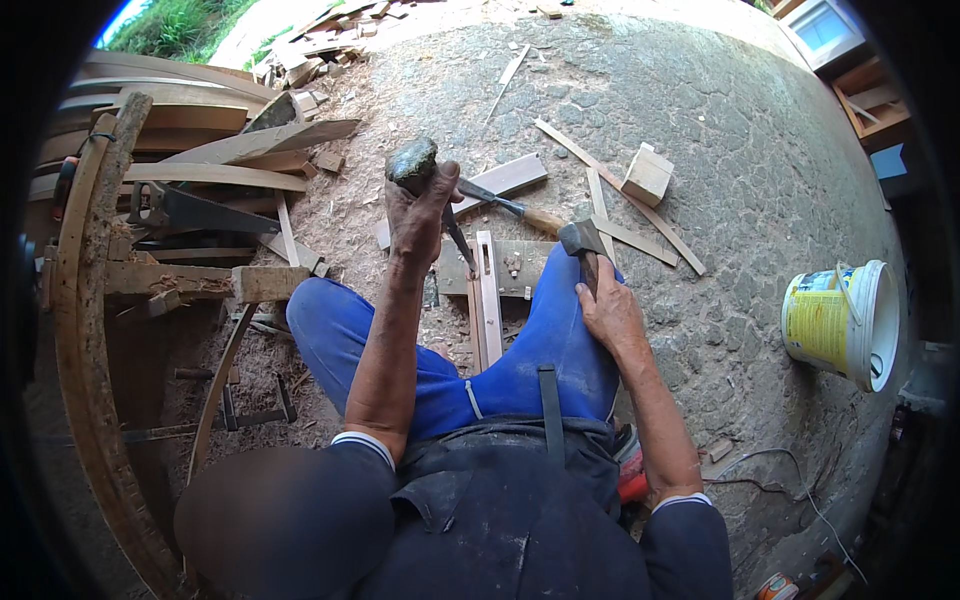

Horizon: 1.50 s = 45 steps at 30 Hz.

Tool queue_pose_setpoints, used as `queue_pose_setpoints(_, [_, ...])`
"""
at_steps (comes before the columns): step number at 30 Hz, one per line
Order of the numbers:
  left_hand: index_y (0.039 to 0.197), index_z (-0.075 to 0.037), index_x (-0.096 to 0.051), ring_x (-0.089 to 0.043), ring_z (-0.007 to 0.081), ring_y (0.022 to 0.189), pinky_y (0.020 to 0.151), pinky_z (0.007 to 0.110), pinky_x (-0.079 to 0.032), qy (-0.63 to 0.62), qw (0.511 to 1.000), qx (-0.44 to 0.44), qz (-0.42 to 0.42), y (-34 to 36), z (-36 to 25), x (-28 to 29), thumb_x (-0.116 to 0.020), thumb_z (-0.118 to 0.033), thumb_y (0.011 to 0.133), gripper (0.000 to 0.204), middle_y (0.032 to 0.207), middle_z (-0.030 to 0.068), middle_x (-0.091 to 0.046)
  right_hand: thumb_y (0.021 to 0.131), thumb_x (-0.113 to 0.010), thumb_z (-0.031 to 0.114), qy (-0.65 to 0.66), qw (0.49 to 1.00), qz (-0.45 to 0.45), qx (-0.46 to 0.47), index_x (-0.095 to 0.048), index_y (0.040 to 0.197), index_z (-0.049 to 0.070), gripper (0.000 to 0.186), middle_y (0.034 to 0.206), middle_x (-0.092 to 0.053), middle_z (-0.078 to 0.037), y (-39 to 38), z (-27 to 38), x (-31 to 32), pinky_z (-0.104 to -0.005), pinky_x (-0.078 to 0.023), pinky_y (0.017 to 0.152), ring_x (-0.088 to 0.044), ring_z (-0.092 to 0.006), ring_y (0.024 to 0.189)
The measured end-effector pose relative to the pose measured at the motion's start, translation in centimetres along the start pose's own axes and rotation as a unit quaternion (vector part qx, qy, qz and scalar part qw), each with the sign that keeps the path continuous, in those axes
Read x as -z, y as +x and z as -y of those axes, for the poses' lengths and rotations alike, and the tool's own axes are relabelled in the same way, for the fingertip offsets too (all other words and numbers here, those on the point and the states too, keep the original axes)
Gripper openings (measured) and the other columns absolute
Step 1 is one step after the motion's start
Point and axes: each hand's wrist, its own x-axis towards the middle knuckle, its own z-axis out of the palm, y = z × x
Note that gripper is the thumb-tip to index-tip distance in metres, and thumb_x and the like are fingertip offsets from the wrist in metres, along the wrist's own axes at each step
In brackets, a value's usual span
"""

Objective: The person sits on the ground and repeatedly strikes the back of a chisel with a hammer to sharpen or shape its edge. The person holds the chisel in the left hand and the hammer in the right hand, striking the chisel multiple times in a repetitive motion.

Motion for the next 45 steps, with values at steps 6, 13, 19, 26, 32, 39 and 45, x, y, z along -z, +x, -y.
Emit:
queue_pose_setpoints(6, [0.126, -0.003, -0.055, -0.063, 0.0110, 0.091, 0.084, 0.028, -0.054, -0.007, 0.997, -0.014, 0.071, -2.0, 1.3, -0.3, -0.079, -0.013, 0.093, 0.041, 0.101, 0.0026, -0.065, 0.096, -0.065, 0.027, -0.001, 1.000, -0.007, 0.006, -0.039, 0.146, 0.006, 0.060, 0.114, -0.069, -0.033, 0.1, 0.0, -0.2, -0.0574, -0.054, 0.093, -0.067, -0.0524, 0.106])
queue_pose_setpoints(13, [0.118, -0.005, -0.055, -0.064, 0.0097, 0.092, 0.086, 0.026, -0.053, 0.036, 0.997, -0.039, 0.050, -2.2, 2.0, -0.7, -0.081, -0.008, 0.090, 0.038, 0.103, 0.0025, -0.066, 0.097, -0.065, 0.028, -0.005, 1.000, -0.002, 0.001, -0.039, 0.147, 0.006, 0.061, 0.113, -0.069, -0.034, 0.3, -0.4, -0.4, -0.0574, -0.054, 0.092, -0.067, -0.0529, 0.105])
queue_pose_setpoints(19, [0.136, -0.003, -0.048, -0.064, 0.0166, 0.100, 0.090, 0.034, -0.053, 0.048, 0.996, 0.031, 0.061, -1.8, 2.1, -0.2, -0.077, -0.007, 0.091, 0.054, 0.111, 0.0076, -0.065, 0.095, -0.065, 0.026, 0.009, 1.000, -0.023, 0.015, -0.042, 0.147, 0.010, 0.060, 0.110, -0.069, -0.034, 0.3, -0.7, -0.7, -0.0574, -0.053, 0.091, -0.067, -0.0532, 0.103])
queue_pose_setpoints(26, [0.123, -0.003, -0.050, -0.065, 0.0139, 0.101, 0.088, 0.032, -0.056, 0.110, 0.992, -0.043, 0.043, -2.2, 1.5, -1.0, -0.085, -0.015, 0.087, 0.051, 0.105, 0.0077, -0.066, 0.096, -0.065, 0.028, 0.000, 1.000, -0.003, -0.002, -0.039, 0.147, 0.007, 0.060, 0.114, -0.069, -0.034, 0.4, -0.5, -0.5, -0.0576, -0.053, 0.093, -0.067, -0.0526, 0.107])
queue_pose_setpoints(32, [0.119, -0.001, -0.062, -0.065, 0.0118, 0.078, 0.072, 0.028, -0.056, 0.055, 0.997, -0.006, 0.054, -2.3, 1.6, -0.8, -0.085, -0.017, 0.087, 0.043, 0.093, 0.0022, -0.069, 0.096, -0.065, 0.028, 0.010, 1.000, -0.008, 0.007, -0.040, 0.147, 0.009, 0.060, 0.113, -0.068, -0.035, 0.3, -0.3, -0.4, -0.0584, -0.053, 0.094, -0.066, -0.0533, 0.106])
queue_pose_setpoints(39, [0.094, -0.002, -0.067, -0.062, 0.0096, 0.072, 0.068, 0.028, -0.053, 0.059, 0.995, -0.084, -0.008, -2.4, 3.2, -0.2, -0.080, -0.004, 0.085, 0.016, 0.080, 0.0005, -0.067, 0.096, -0.064, 0.030, 0.003, 1.000, -0.010, 0.004, -0.039, 0.147, 0.006, 0.062, 0.110, -0.068, -0.037, 0.6, -0.6, -0.5, -0.0593, -0.053, 0.093, -0.066, -0.0554, 0.105])
queue_pose_setpoints(45, [0.091, -0.001, -0.067, -0.063, 0.0093, 0.068, 0.063, 0.026, -0.052, 0.077, 0.996, -0.053, 0.001, -2.0, 3.8, 1.4, -0.078, -0.003, 0.085, 0.012, 0.076, 0.0012, -0.068, 0.095, -0.064, 0.029, 0.005, 1.000, -0.005, -0.003, -0.040, 0.147, 0.006, 0.062, 0.110, -0.068, -0.037, 0.6, -0.9, -0.7, -0.0587, -0.053, 0.093, -0.066, -0.0550, 0.104])
